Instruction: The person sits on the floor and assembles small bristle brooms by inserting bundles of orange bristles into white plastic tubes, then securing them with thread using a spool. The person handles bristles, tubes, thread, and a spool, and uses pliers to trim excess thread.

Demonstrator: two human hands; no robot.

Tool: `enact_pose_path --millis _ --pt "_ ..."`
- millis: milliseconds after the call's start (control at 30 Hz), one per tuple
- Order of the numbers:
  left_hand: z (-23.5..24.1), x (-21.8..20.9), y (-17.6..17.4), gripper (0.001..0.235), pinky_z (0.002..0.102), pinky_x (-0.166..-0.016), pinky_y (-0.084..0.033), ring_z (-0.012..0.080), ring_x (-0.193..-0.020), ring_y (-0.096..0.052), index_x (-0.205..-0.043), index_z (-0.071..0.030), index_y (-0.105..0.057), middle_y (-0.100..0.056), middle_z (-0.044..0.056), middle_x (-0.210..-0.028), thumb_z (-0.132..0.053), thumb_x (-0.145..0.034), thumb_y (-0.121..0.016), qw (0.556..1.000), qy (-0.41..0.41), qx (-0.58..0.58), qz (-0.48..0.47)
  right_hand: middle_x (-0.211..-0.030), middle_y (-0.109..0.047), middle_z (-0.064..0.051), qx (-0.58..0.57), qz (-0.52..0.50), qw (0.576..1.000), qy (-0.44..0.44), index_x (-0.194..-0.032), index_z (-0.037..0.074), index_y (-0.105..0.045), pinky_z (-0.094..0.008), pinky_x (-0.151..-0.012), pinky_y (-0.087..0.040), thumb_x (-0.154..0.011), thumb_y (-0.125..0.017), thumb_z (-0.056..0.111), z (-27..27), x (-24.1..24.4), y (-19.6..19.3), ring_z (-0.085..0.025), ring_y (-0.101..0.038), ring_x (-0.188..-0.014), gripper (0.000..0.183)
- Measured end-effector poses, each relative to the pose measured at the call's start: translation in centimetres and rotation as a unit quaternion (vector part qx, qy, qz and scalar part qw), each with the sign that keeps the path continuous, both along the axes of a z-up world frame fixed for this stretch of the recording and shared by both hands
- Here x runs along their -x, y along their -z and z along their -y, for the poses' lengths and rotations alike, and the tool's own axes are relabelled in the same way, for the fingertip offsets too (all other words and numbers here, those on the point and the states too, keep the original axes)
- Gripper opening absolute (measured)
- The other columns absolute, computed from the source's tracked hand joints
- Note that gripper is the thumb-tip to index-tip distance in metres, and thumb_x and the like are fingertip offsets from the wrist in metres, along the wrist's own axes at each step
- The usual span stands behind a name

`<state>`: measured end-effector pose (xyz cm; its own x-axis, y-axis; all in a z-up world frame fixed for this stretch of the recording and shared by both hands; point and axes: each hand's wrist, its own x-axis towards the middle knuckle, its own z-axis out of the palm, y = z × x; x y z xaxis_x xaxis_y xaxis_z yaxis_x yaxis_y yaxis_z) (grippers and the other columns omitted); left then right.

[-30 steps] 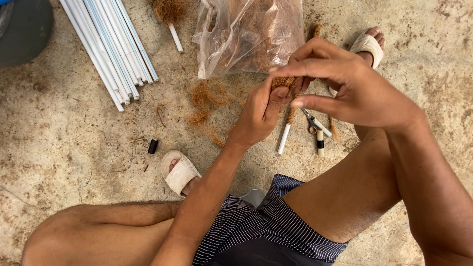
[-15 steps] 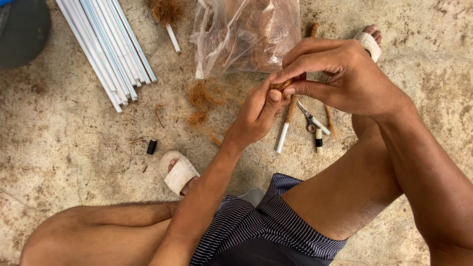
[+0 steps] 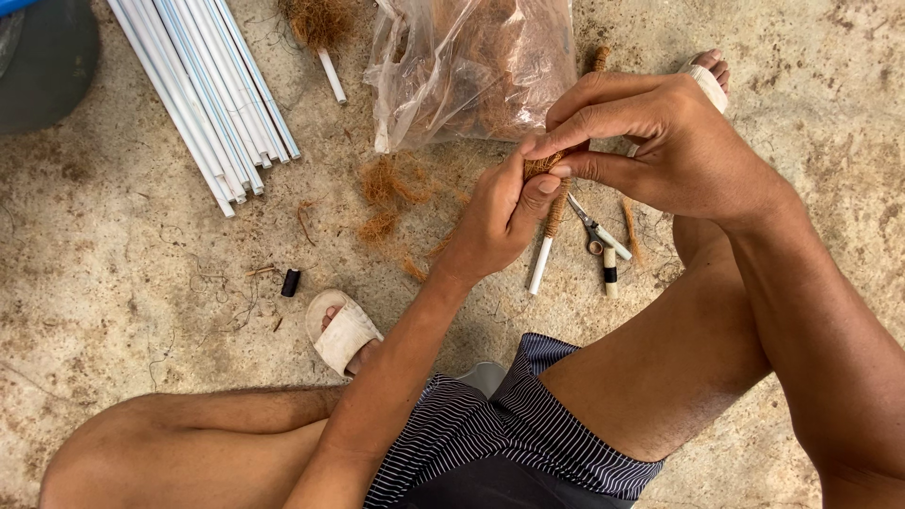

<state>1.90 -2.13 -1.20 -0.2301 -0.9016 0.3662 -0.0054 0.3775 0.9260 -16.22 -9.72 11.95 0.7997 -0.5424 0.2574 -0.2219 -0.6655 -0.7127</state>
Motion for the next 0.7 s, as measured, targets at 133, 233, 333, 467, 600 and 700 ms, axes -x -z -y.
enact_pose_path --millis 133,233,333,467,600,700 --pt "0.0 0.3 0.2 0.065 0.034 -0.077 -0.065 0.0206 -0.086 -0.074 -0.140 0.009 -0.047 -0.073 0.016 -0.105 -0.049 -0.115 -0.032 1.000 -0.008 -0.007 0.010 -0.119 -0.072 -0.008 0.001 -0.010 1.000 0.004 -0.116 0.014 -0.077 -0.033 -0.093 -0.061 -0.088 -0.078 0.000 -0.1 0.1 -0.1 -0.022 -0.073 -0.110 0.031" --pt "0.0 0.6 0.2 0.064 0.033 -0.072 -0.063 0.0187 -0.084 -0.073 -0.138 0.008 -0.049 -0.072 0.014 -0.101 -0.049 -0.115 -0.034 1.000 -0.016 -0.013 0.004 -0.118 -0.071 -0.009 0.011 -0.016 1.000 0.005 -0.116 0.014 -0.077 -0.033 -0.092 -0.061 -0.088 -0.079 0.000 -0.1 0.1 -0.3 -0.023 -0.073 -0.109 0.031" --pt "0.0 0.7 0.3 0.063 0.031 -0.065 -0.059 0.0160 -0.076 -0.070 -0.137 0.008 -0.050 -0.070 0.011 -0.090 -0.049 -0.113 -0.035 1.000 -0.022 -0.017 -0.002 -0.117 -0.070 -0.010 0.021 -0.018 1.000 0.003 -0.116 0.013 -0.076 -0.032 -0.090 -0.061 -0.088 -0.078 -0.001 -0.2 -0.1 -0.7 -0.023 -0.073 -0.108 0.031" --pt "-0.1 0.8 0.6 0.060 0.029 -0.059 -0.054 0.0136 -0.069 -0.066 -0.134 0.006 -0.053 -0.066 0.009 -0.083 -0.048 -0.113 -0.036 0.999 -0.026 -0.023 0.013 -0.114 -0.070 -0.011 0.034 -0.036 0.999 0.015 -0.115 0.010 -0.077 -0.032 -0.089 -0.061 -0.087 -0.079 0.000 -0.7 -0.3 -1.3 -0.024 -0.073 -0.106 0.030" --pt "0.0 1.2 0.9 0.051 0.028 -0.061 -0.056 0.0122 -0.073 -0.067 -0.127 0.001 -0.055 -0.069 0.008 -0.092 -0.046 -0.118 -0.035 0.999 -0.029 0.019 0.008 -0.113 -0.071 -0.012 0.059 -0.068 0.996 0.024 -0.113 0.009 -0.078 -0.032 -0.084 -0.061 -0.088 -0.078 0.002 -1.2 -0.4 -2.1 -0.025 -0.074 -0.103 0.026" --pt "-0.1 1.3 0.8 0.059 0.027 -0.053 -0.054 0.0100 -0.064 -0.062 -0.140 0.007 -0.044 -0.064 0.006 -0.084 -0.045 -0.115 -0.033 0.999 -0.029 0.010 0.017 -0.117 -0.070 -0.015 0.070 -0.055 0.996 0.003 -0.116 0.006 -0.074 -0.033 -0.082 -0.062 -0.092 -0.072 0.000 -1.2 -0.2 -3.0 -0.027 -0.074 -0.104 0.024"
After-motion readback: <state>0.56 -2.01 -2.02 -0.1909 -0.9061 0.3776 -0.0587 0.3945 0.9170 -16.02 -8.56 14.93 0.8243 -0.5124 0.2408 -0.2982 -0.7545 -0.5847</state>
